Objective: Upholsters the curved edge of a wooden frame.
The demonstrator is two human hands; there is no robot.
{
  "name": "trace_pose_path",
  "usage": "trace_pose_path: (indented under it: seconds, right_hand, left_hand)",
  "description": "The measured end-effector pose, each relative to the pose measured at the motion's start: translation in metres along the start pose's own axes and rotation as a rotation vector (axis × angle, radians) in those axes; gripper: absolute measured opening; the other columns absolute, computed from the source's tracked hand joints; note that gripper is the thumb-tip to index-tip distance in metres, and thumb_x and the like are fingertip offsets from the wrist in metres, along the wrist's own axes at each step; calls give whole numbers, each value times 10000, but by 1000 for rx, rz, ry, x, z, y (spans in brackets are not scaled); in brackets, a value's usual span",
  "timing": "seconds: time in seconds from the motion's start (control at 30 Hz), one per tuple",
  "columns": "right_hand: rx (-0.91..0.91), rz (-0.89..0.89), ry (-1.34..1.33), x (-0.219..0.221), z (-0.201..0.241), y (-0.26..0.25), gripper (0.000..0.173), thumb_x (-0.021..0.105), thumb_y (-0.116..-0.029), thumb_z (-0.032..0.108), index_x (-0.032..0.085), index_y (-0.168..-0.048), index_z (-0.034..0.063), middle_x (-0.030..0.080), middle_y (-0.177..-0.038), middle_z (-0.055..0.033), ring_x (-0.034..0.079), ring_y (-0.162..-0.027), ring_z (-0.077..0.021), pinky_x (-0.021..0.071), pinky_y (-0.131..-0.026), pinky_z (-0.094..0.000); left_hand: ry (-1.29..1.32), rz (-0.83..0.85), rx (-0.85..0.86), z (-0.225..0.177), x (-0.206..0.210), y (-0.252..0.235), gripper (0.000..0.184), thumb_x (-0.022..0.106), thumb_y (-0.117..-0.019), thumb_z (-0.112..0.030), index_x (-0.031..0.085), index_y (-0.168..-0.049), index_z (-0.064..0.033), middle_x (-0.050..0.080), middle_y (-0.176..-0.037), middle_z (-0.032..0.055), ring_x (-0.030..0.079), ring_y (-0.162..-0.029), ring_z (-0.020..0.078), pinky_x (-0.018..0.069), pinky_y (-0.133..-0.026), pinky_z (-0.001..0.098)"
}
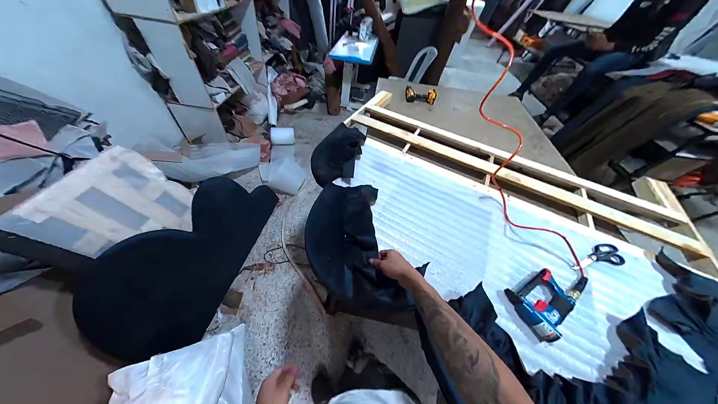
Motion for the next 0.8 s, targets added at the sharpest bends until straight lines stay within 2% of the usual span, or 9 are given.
trace_pose_path:
  seconds: [0.1,0.2,0.37,0.43,0.5,0.53,0.6,0.67,0.8]
  right_hand:
    - [1,40,-122,-6,14,21,419,586,-1019,472,639,-1105,65,662,-906,-151,647,-788,-276,543,-703,-503]
    - [-39,44,-411,-17,38,26,385,606,-1023,456,607,-1192,110,662,-853,-109,634,-705,-209,547,-639,-411]
    - [-227,245,-522,-33,101,31,602,805,-892,386,526,-1385,182,703,-862,-53,671,-741,-178,587,-712,-384]
    - [-223,273,-403,-41,106,39,713,870,-824,362,481,-1385,156,692,-900,-40,685,-778,-176,604,-755,-394]
    - [-165,281,-137,-49,86,46,764,882,-778,420,498,-1372,131,697,-1008,-54,696,-876,-199,598,-818,-448]
    - [-120,305,15,-51,68,53,776,888,-756,443,528,-1364,123,702,-1044,-86,698,-918,-245,584,-841,-514]
    - [-28,393,229,-48,27,65,634,910,-726,427,661,-1177,57,708,-961,-148,697,-905,-332,558,-809,-621]
    - [-46,414,292,-43,1,73,320,834,-820,293,700,-951,33,682,-852,-146,677,-824,-333,537,-727,-596]
    - [19,-149,229,-85,-19,58,81,719,-841,100,754,-913,90,715,-934,-120,684,-959,-335,548,-844,-584]
  left_hand:
    - [-7,24,260,-131,14,-25,310,639,-1019,-291,706,-1217,-61,766,-1063,57,749,-922,175,638,-867,403]
    - [-129,26,583,-262,34,-35,435,750,-925,-358,683,-1277,-110,722,-1219,22,689,-1126,151,585,-998,398]
    - [-637,226,1065,-418,114,-50,949,908,-742,-417,458,-1537,-161,418,-1619,19,326,-1531,183,306,-1268,472]
    - [-840,475,1202,-438,165,-56,1062,924,-705,-398,387,-1580,-128,470,-1583,39,334,-1526,174,173,-1302,510]
    - [-1132,737,1094,-429,209,-70,1043,925,-722,-414,384,-1578,-165,632,-1401,16,507,-1397,152,184,-1298,507]
    - [-1301,813,1005,-420,225,-76,900,906,-752,-449,491,-1511,-201,696,-1294,13,581,-1317,184,294,-1253,523]
    - [-1536,901,968,-413,247,-87,467,791,-872,-492,708,-1226,-200,753,-1021,71,713,-1025,280,559,-942,575]
    - [-1599,920,972,-421,256,-92,321,672,-969,-466,748,-1020,-159,744,-898,82,725,-916,291,579,-833,572]
    - [-1556,810,962,-430,259,-122,485,566,-998,-577,737,-872,-142,726,-832,66,721,-864,275,575,-780,560]
Point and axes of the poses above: each hand's wrist, its own y-axis away from the middle knuckle, its own x-axis out of the palm, z = x × y, the point moved 10 cm from there along -y, towards the middle knuckle
